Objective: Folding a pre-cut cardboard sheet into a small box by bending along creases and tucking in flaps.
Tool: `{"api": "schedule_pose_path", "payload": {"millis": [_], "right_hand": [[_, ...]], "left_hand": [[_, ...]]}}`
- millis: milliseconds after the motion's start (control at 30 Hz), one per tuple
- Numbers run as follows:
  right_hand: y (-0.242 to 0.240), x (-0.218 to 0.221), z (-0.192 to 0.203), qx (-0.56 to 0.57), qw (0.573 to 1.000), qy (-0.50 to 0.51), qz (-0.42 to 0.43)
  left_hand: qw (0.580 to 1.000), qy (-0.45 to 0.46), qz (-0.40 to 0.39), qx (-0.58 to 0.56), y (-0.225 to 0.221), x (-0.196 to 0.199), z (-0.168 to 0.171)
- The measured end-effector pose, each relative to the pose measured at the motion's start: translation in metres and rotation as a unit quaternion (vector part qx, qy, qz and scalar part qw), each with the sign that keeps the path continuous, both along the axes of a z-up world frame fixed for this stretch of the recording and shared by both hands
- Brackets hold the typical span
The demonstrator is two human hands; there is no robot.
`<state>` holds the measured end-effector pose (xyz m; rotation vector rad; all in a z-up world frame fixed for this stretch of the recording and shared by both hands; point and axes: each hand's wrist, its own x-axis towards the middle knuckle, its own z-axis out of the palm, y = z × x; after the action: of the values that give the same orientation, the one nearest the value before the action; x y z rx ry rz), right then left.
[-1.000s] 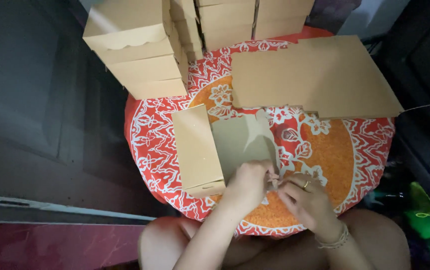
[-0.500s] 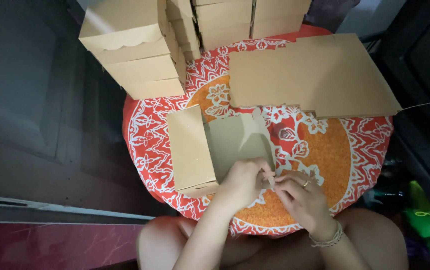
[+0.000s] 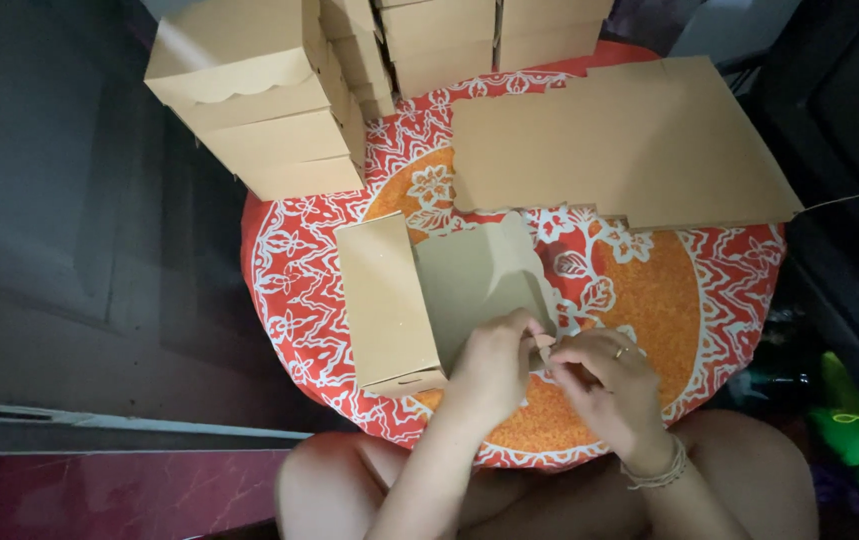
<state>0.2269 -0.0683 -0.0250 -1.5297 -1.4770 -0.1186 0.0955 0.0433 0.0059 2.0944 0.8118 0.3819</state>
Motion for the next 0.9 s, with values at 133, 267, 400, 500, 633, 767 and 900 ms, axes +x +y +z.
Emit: {"api": "schedule_pose_path", "payload": {"millis": [133, 267, 400, 500, 633, 767, 900], "right_hand": [[0.001, 0.0, 0.005, 0.013, 1.0, -0.003, 0.012], [0.001, 0.003, -0.002, 0.016, 0.999, -0.027, 0.019], [0.0, 0.001, -0.001, 0.009, 0.998, -0.049, 0.026], [-0.001, -0.004, 0.005, -0.003, 0.997, -0.071, 0.014], [0.001, -0.005, 0.008, 0.008, 0.997, -0.068, 0.021], [0.003, -0.007, 0.011, 0.007, 0.997, -0.069, 0.031], [0.002, -0.005, 0.005, -0.004, 0.997, -0.079, 0.014]], "left_hand": [[0.999, 0.008, 0.011, 0.034, -0.002, 0.001, -0.015], [0.999, -0.047, 0.013, 0.022, -0.003, 0.0, -0.023], [0.997, -0.071, 0.006, 0.032, -0.003, -0.003, -0.026], [0.994, -0.1, -0.006, 0.051, -0.003, -0.003, -0.031], [0.997, -0.059, -0.001, 0.055, -0.005, -0.004, -0.03], [0.997, -0.073, 0.001, 0.025, -0.006, -0.007, -0.024], [0.995, -0.098, -0.023, 0.015, -0.004, -0.009, -0.021]]}}
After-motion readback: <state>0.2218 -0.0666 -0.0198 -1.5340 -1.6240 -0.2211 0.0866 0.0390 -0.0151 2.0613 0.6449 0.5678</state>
